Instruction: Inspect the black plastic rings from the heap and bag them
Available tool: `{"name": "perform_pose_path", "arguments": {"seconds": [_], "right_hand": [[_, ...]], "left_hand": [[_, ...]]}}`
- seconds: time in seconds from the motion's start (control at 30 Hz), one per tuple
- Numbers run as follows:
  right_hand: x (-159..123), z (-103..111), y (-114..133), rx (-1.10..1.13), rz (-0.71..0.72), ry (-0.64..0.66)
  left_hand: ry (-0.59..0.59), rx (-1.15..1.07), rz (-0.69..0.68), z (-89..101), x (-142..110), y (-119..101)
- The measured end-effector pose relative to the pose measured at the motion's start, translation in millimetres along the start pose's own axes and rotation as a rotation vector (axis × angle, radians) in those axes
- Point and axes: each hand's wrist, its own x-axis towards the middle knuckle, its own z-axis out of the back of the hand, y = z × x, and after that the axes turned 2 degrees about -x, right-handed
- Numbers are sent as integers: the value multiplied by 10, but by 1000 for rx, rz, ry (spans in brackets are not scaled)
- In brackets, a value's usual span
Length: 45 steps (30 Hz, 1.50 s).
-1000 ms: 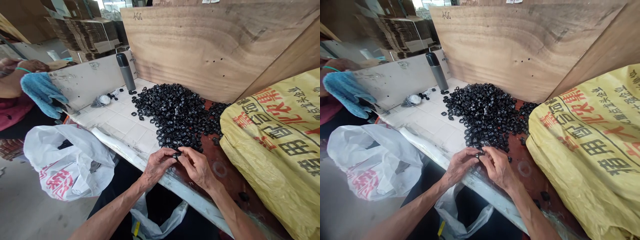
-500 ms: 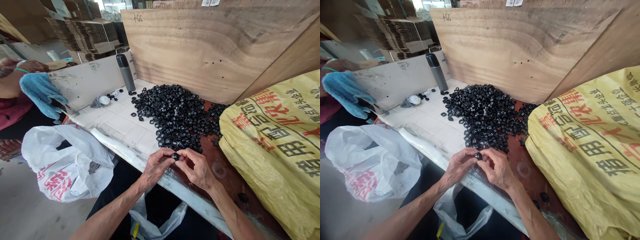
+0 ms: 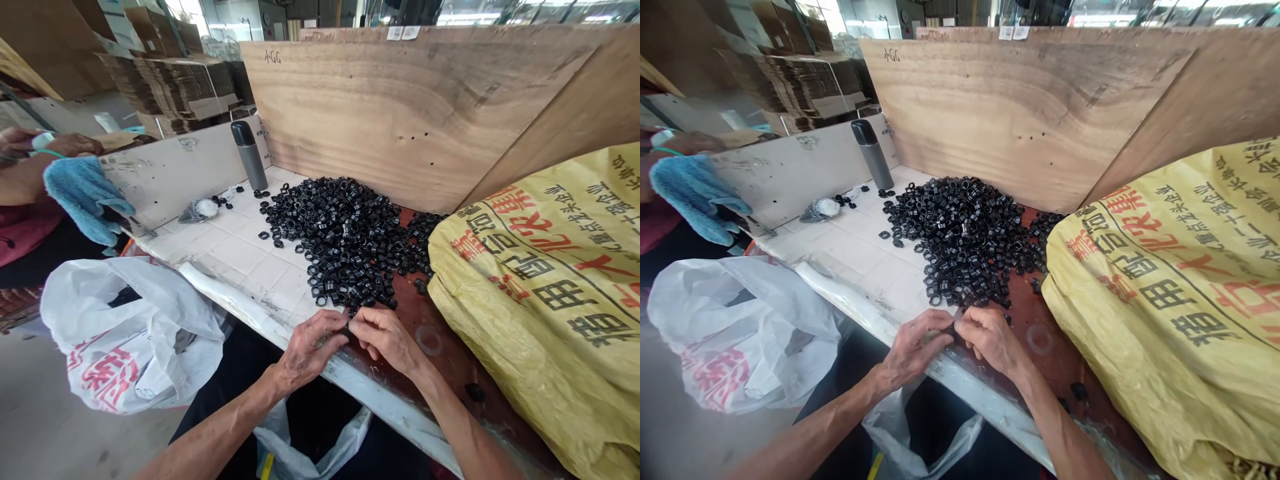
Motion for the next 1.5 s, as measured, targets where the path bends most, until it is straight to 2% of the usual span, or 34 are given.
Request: {"name": "perform_pose_path", "arguments": {"seconds": [0.07,0.17,0.23,0.3,0.4,0.47,0.57,0.63,0.77,0.83,0.93,1.07,1.17,1.27,1.4,1.5], "right_hand": [[-1,117,-8,-71,15,-85],[4,295,-67,-285,78,-349],[4,363,-121,-381,87,-349],[3,371,-166,-432,78,-253],[16,302,-209,-530,82,-204],[36,240,-232,-613,114,-231],[59,159,-261,-730,169,-261],[61,116,-270,-782,188,-261],[54,47,-283,-791,199,-250],[61,29,-295,-779,210,-242],[76,35,-280,-700,227,-305],[58,34,-157,-421,252,-378],[32,-45,-82,-330,286,-255],[43,-144,-104,-357,320,-120],[96,-171,-179,-309,293,-263],[107,-139,-169,-201,296,-289]], "left_hand": [[159,-19,69,105,-57,-128],[381,58,67,278,-90,-296],[441,119,71,319,-53,-334],[360,152,166,259,26,-290],[120,224,295,26,177,-102],[73,304,264,-141,255,42],[79,395,210,-283,275,173],[47,390,213,-275,228,191],[-192,480,300,-84,117,167],[-252,577,358,19,108,173],[-162,648,386,97,157,199],[-66,648,357,86,215,213],[-63,597,289,71,183,207],[-115,540,300,73,128,196],[-121,344,328,61,101,173],[-67,261,301,27,107,143]]}}
